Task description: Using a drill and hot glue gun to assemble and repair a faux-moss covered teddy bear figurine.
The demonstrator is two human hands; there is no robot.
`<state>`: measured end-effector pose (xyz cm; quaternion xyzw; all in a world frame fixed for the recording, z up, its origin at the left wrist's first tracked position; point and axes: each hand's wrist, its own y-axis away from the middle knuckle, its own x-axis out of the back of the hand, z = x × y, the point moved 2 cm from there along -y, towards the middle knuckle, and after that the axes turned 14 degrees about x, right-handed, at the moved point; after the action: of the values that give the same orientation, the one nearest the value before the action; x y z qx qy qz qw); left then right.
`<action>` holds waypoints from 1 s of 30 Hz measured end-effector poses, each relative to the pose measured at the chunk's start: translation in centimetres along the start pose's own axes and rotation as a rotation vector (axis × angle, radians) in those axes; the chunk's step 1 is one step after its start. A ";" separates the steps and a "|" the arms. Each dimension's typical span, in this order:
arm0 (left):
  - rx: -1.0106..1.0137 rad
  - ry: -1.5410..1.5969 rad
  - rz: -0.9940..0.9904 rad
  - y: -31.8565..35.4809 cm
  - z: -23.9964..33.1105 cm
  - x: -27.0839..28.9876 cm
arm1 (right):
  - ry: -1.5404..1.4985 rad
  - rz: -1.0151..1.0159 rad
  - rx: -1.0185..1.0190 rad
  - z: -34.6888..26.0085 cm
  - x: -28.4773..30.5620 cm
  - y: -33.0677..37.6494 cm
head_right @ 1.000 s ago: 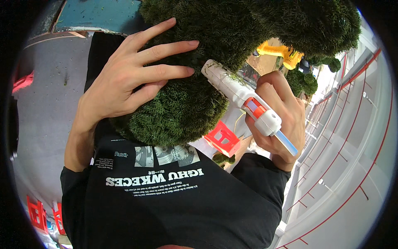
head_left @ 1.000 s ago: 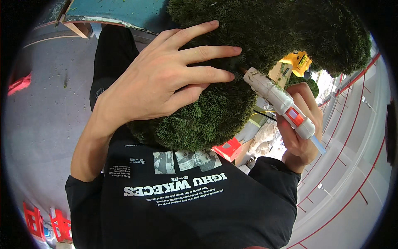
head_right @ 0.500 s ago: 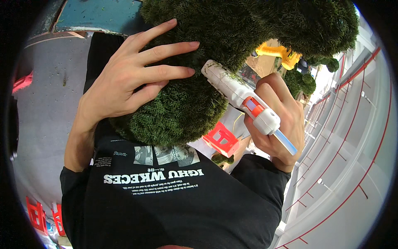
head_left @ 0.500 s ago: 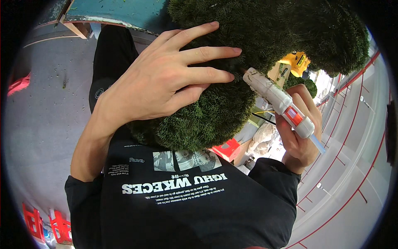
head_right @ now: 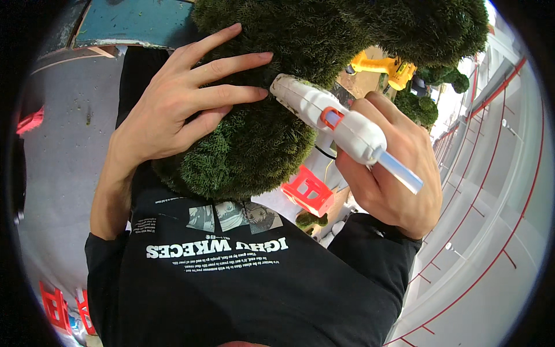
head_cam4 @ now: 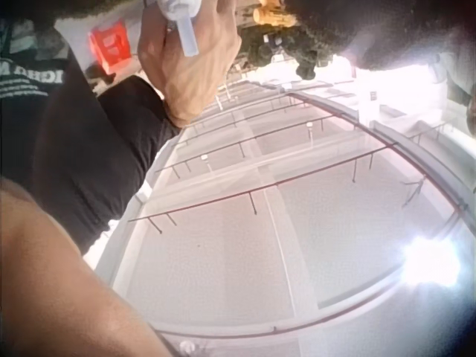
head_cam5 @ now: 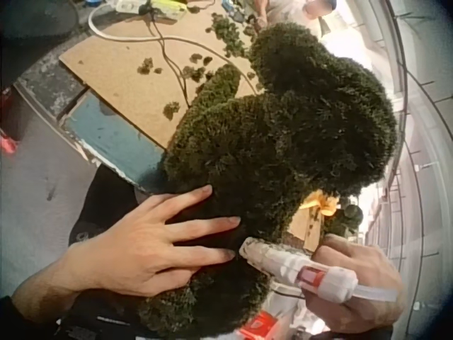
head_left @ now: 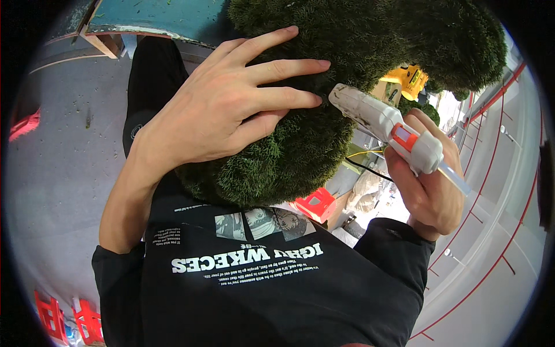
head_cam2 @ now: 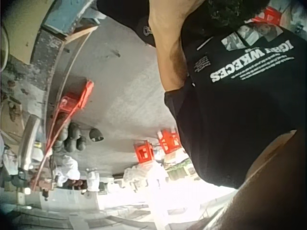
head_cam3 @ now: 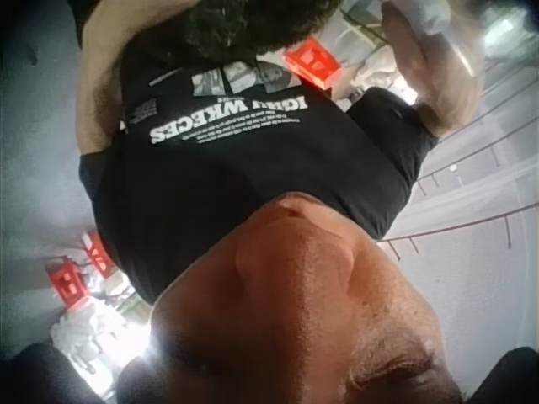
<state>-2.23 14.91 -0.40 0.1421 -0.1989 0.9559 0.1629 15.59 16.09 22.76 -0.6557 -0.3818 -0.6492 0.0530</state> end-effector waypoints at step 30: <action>0.079 -0.090 -0.103 -1.0 1.9 0.3 | -1.515 1.200 -0.827 40.8 -27.2 17.2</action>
<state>-1.76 15.00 1.70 0.2012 -0.1603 0.9460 0.1971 62.10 15.35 -0.36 -0.9391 0.3236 -0.0166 -0.1146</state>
